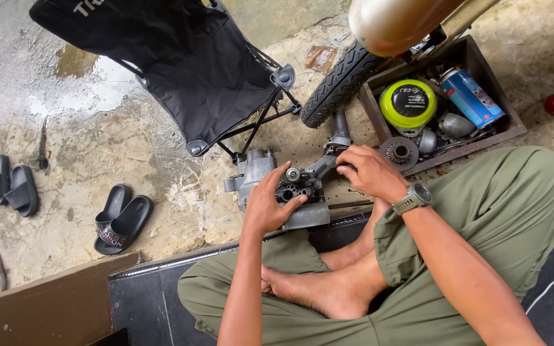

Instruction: A person is sitting on the floor, working on the internal components of a motorcycle engine casing, likely assembling or inspecting gears and shafts.

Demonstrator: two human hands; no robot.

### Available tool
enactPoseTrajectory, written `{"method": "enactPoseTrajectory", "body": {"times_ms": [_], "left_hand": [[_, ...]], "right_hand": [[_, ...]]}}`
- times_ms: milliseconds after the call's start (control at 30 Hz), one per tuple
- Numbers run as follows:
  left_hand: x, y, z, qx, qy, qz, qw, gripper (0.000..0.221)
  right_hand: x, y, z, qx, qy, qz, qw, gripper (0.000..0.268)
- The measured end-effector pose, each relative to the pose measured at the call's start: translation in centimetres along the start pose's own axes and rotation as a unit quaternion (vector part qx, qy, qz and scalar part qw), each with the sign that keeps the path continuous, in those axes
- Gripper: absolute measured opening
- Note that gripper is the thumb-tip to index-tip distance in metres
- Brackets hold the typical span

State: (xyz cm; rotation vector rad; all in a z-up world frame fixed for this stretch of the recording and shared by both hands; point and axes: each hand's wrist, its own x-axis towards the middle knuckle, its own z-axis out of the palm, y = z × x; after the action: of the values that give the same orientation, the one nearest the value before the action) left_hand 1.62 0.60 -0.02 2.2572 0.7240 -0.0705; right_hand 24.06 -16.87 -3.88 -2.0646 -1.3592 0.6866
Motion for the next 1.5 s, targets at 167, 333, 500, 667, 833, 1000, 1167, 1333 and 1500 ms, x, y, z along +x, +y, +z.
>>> {"method": "enactPoseTrajectory", "body": {"times_ms": [167, 333, 500, 667, 833, 1000, 1167, 1333, 1500], "left_hand": [[-0.1, -0.2, 0.0, -0.011, 0.01, 0.005, 1.0, 0.077], [-0.3, -1.3, 0.8, -0.022, 0.019, 0.025, 0.999, 0.076], [0.1, -1.9, 1.2, 0.001, 0.036, 0.052, 0.998, 0.079], [0.1, -1.7, 1.3, -0.012, 0.047, 0.053, 0.997, 0.081], [0.0, -1.8, 1.3, -0.011, 0.045, 0.056, 0.997, 0.077], [0.0, -1.6, 1.3, -0.022, 0.051, 0.059, 0.997, 0.075], [0.0, -1.5, 1.3, -0.021, 0.056, 0.064, 0.996, 0.074], [-0.1, -1.5, 1.3, -0.02, 0.057, 0.067, 0.996, 0.074], [-0.1, -1.5, 1.5, -0.012, 0.072, 0.075, 0.994, 0.073]], "right_hand": [[0.1, -1.4, -0.4, 0.013, 0.019, -0.042, 0.999, 0.017], [0.2, -0.7, 0.5, -0.026, 0.04, -0.064, 0.997, 0.018], [0.7, -1.6, 0.3, -0.035, 0.022, -0.077, 0.996, 0.025], [0.8, -1.8, 0.7, -0.065, 0.041, -0.082, 0.994, 0.022], [0.9, -1.4, 0.8, -0.073, 0.037, -0.048, 0.995, 0.032], [1.2, -0.5, 1.6, -0.081, 0.032, -0.051, 0.995, 0.034], [1.1, -0.7, 1.7, -0.107, 0.078, -0.077, 0.988, 0.024], [1.1, -0.1, 1.9, -0.097, 0.071, -0.064, 0.991, 0.02], [1.0, -0.7, 1.8, -0.087, 0.06, -0.065, 0.992, 0.023]]}}
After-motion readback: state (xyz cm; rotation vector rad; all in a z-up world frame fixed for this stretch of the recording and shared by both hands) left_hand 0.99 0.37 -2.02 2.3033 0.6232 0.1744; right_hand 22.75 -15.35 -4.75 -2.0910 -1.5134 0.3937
